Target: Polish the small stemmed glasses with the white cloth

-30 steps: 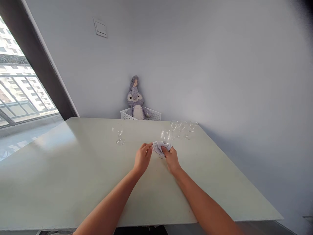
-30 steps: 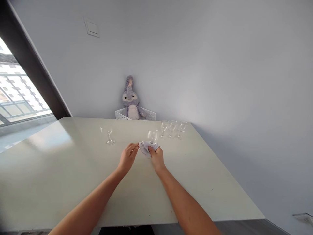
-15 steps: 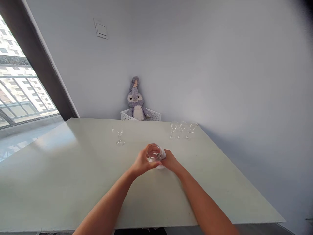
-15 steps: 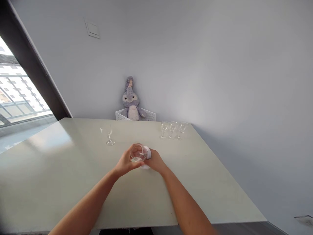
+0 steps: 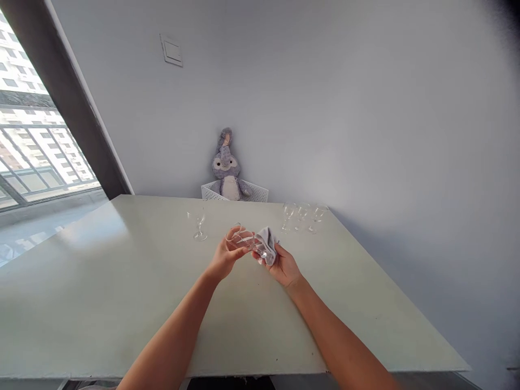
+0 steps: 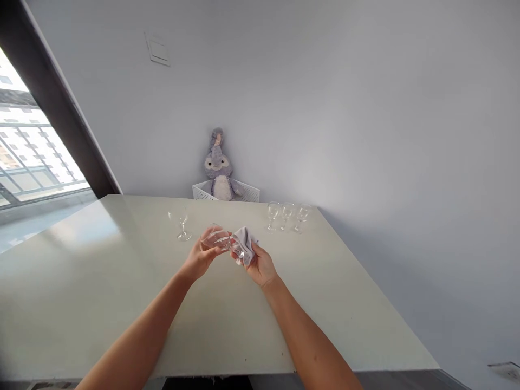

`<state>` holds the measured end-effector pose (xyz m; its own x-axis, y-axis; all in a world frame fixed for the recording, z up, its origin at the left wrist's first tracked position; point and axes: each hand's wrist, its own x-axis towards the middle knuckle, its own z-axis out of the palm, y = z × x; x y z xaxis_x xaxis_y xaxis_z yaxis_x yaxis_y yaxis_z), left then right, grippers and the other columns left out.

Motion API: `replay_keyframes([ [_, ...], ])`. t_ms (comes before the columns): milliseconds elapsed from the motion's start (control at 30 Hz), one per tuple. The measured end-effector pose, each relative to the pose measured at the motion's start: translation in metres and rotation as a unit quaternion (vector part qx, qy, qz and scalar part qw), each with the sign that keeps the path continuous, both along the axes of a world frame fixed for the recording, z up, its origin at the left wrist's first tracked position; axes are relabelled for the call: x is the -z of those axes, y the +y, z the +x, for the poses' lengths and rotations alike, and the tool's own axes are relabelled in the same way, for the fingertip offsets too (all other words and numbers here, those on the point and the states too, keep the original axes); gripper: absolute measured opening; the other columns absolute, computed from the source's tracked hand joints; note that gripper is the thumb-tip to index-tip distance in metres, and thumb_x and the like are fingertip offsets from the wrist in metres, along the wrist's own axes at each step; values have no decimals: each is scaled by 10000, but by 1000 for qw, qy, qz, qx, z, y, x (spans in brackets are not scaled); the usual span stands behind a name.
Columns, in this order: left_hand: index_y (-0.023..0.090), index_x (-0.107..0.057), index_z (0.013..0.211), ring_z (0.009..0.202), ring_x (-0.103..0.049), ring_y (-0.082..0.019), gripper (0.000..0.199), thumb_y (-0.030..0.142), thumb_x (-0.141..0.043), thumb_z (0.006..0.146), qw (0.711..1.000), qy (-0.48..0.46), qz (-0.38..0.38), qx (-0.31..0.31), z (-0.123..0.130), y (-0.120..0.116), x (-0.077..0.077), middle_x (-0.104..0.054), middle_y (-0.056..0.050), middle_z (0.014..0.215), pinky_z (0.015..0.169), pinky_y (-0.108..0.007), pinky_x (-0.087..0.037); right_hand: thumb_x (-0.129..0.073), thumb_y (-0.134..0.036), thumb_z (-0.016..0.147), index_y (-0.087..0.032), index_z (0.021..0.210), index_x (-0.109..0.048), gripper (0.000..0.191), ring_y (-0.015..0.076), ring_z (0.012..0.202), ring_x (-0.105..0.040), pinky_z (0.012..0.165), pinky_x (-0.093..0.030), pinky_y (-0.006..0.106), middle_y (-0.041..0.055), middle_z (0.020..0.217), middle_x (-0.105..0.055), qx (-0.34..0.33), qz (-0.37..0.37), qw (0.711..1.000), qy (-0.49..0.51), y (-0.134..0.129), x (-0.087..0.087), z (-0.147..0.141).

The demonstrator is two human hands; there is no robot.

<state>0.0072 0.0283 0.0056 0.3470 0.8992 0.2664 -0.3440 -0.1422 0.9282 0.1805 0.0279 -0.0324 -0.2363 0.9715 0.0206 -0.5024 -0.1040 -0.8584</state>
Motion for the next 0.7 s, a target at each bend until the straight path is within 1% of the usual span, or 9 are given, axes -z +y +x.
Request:
replay_keyframes([
  [100,227,-406,1093,1058,-545,-264,563,383,-701,639,996,9,50,-66,9,-5,-2,-542,-105,1154,885,-426,-439,-422,-475,816,-257,987,-574,316,225,888,-606,723,-485,423,55,1046,-621,36,-1,999,17,4,6,-3],
  [200,230,-419,1073,1084,-528,-251,477,359,-663,684,986,16,104,-128,11,-8,-4,-491,-97,1207,899,-402,-444,-473,-482,797,-231,1011,-573,345,230,854,-606,698,-481,411,63,1003,-628,31,17,999,-13,-1,12,-11],
  [300,230,-410,1100,1090,-522,-239,455,325,-633,715,964,41,163,-206,7,-7,-3,-462,-99,1226,908,-407,-439,-515,-511,766,-180,937,-610,384,230,834,-581,717,-459,378,67,908,-634,3,82,982,-173,-12,8,-17],
  [333,232,-402,1117,1107,-507,-235,465,302,-630,719,948,59,189,-248,6,-6,-2,-466,-97,1222,926,-415,-424,-536,-521,746,-178,905,-623,388,235,856,-562,737,-448,373,65,911,-630,-10,118,960,-254,-16,5,-18],
  [400,237,-384,1149,1148,-468,-227,497,257,-630,718,908,98,242,-329,3,-5,0,-479,-92,1210,961,-429,-386,-588,-538,693,-196,910,-637,407,258,940,-511,779,-423,374,66,1006,-605,-18,192,891,-411,-23,-4,-16],
  [467,237,-373,1166,1166,-448,-220,519,235,-629,715,879,130,274,-369,3,-5,3,-488,-89,1205,971,-431,-373,-601,-541,681,-225,982,-626,437,271,1000,-463,810,-402,385,74,1096,-557,42,241,820,-518,-27,-12,-14],
  [533,235,-372,1171,1153,-459,-214,524,237,-628,714,876,156,277,-361,6,-8,7,-495,-86,1200,963,-423,-383,-551,-509,743,-228,1071,-588,434,254,974,-466,807,-398,379,89,1051,-551,146,265,769,-563,-28,-16,-11],
  [600,234,-378,1169,1125,-484,-210,525,257,-631,710,892,179,264,-319,13,-13,11,-507,-85,1192,946,-405,-399,-492,-424,810,-221,1141,-540,392,223,889,-489,767,-406,352,80,924,-566,215,293,735,-572,-27,-14,-10],
  [700,243,-363,1183,1081,-523,-203,549,290,-635,708,924,210,243,-209,26,-23,17,-517,-84,1198,904,-374,-427,-462,-316,826,-227,1012,-597,247,193,758,-507,651,-404,295,48,769,-574,224,306,713,-590,-23,-5,-11],
])
